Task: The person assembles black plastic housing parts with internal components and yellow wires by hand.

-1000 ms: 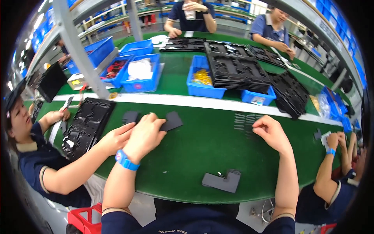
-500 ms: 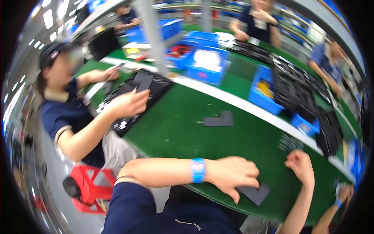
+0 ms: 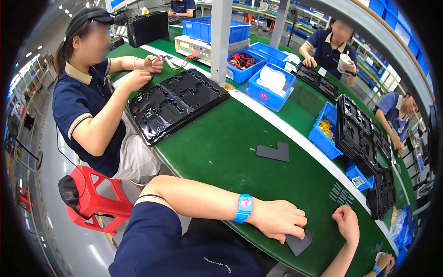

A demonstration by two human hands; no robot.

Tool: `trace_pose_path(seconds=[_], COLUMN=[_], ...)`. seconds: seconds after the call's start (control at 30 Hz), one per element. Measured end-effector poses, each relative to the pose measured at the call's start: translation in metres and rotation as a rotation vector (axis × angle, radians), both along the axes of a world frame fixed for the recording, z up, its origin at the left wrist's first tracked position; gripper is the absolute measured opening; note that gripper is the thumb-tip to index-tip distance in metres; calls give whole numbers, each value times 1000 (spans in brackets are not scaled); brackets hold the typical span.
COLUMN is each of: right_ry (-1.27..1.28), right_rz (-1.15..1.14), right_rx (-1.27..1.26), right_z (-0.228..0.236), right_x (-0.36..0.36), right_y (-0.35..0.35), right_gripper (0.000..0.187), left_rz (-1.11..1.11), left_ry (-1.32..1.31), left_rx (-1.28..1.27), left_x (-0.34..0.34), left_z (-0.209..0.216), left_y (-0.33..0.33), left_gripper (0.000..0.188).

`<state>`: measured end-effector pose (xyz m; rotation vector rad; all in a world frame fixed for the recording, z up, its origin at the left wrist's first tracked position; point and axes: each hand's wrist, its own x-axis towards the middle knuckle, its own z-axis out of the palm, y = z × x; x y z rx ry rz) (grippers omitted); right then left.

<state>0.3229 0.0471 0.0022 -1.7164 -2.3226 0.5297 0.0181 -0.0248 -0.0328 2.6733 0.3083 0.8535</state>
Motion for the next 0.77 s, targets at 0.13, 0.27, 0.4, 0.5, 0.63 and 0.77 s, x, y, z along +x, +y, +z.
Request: trace_pose_path(seconds=[0.13, 0.27, 0.4, 0.5, 0.63, 0.77], right_ry=[121, 278, 590, 665, 603, 706], right_rz=[48, 51, 120, 73, 226, 260], right_rx=[109, 96, -12, -117, -87, -123], right_z=[-4, 1, 0, 5, 0, -10], right_x=[8, 13, -13, -31, -42, -50], right_y=[-4, -7, -4, -8, -8, -13], right_gripper=[9, 8, 10, 27, 18, 15], left_rz=[-2, 88, 443, 451, 412, 408], left_ry=[-80, -38, 93, 171, 203, 220], left_rx=[-2, -3, -15, -22, -20, 58], left_x=[3, -3, -22, -32, -24, -17], left_z=[3, 18, 23, 17, 19, 22], left_y=[-4, 5, 19, 26, 27, 24], left_gripper=[52, 51, 51, 54, 52, 51])
